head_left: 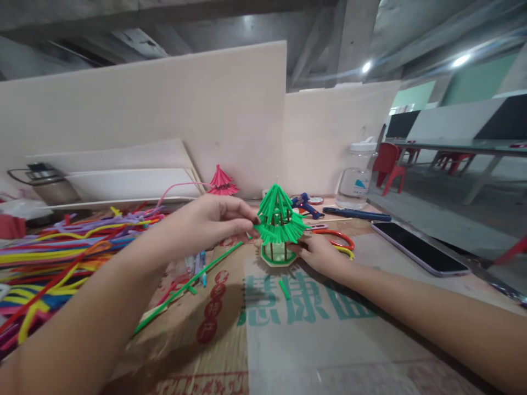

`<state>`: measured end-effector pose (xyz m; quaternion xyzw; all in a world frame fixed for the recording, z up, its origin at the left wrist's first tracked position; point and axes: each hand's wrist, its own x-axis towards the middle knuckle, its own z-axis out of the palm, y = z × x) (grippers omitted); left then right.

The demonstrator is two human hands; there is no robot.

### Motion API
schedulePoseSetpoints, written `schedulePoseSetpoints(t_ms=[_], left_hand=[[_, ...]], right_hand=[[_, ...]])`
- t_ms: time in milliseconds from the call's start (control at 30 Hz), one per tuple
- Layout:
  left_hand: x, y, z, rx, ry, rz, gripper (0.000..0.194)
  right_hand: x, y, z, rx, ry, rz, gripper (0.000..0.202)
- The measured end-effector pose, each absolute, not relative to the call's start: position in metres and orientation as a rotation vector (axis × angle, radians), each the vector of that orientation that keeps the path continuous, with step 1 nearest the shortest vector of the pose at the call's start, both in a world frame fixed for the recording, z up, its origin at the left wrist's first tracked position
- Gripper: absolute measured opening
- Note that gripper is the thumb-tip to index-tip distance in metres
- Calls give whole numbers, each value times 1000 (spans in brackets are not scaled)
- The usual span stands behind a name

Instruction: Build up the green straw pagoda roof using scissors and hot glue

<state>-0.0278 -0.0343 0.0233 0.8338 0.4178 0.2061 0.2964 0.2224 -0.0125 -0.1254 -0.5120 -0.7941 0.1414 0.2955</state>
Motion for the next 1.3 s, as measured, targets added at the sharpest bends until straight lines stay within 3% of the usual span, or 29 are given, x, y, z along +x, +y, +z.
schedulePoseSetpoints(t_ms=[300,500,667,900,1067,1167,1300], left_hand=[[-19,-35,8,2424,1057,641,23],[-4,-41,-6,2426,985,662,17],[-1,-43,-14,2561,976,445,20],[-27,-20,10,2566,1503,417,43],[-47,19,-24,2605,1821,-151,26],[-52,34,-50,2560,1832,-248,18],[-56,43,-62,2539,1828,-253,14]], right_hand=[[264,-10,-85,-1528,-2232,245,10],[260,-38,-44,-1391,-2283,240,37],[237,-67,-34,-1375,-2374,94,32],[248,-57,-40,-1406,-2378,66,34],[245,-46,-63,-1435,-2437,128,26],[236,-42,-85,-1533,-2327,210,25],[226,-35,-106,-1553,-2294,74,25]])
